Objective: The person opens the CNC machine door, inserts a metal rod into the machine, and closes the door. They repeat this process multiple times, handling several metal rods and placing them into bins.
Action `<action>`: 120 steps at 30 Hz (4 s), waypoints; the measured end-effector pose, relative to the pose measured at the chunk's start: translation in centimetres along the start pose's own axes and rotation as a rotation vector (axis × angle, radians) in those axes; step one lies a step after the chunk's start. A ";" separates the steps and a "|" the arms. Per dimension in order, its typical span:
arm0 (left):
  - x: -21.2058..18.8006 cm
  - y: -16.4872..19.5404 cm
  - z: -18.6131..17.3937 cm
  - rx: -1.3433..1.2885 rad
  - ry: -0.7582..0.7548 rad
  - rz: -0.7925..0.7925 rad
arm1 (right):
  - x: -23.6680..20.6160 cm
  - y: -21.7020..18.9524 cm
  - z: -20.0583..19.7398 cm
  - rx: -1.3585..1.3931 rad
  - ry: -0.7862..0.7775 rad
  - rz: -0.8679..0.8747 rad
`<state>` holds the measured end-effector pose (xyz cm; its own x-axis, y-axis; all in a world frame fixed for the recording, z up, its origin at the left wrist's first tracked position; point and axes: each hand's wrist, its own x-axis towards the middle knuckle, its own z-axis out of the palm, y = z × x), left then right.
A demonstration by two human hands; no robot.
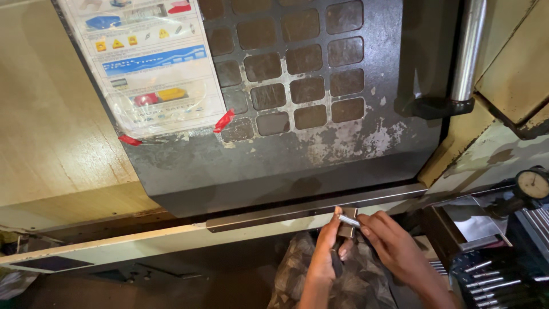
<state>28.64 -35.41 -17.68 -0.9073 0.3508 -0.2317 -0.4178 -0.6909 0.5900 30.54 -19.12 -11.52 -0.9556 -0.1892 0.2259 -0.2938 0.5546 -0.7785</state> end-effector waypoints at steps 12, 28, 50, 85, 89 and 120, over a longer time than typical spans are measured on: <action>-0.1 1.4 0.6 0.196 -0.196 0.014 | -1.0 4.1 1.2 0.051 -0.146 0.075; 2.4 0.6 -1.7 0.569 -0.246 -0.096 | -2.9 8.0 0.2 0.520 -0.373 0.337; 7.0 -7.8 -5.8 0.340 -0.239 -0.050 | -6.8 16.0 9.6 0.512 0.491 -0.060; 6.2 -5.7 -8.5 -0.267 0.148 -0.097 | -6.5 13.6 9.0 -0.100 0.347 0.050; 6.5 -5.8 -8.8 -0.216 0.095 -0.131 | -5.4 13.4 11.0 -0.151 0.359 0.026; 6.2 -9.7 -7.2 -0.094 -0.473 -0.171 | -6.3 11.4 -0.6 0.171 0.066 0.451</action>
<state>26.69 -31.10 -30.42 -0.7140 0.6967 0.0693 -0.5807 -0.6447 0.4972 33.17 -11.11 -21.50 -0.9879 0.0944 -0.1233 0.1521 0.4272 -0.8913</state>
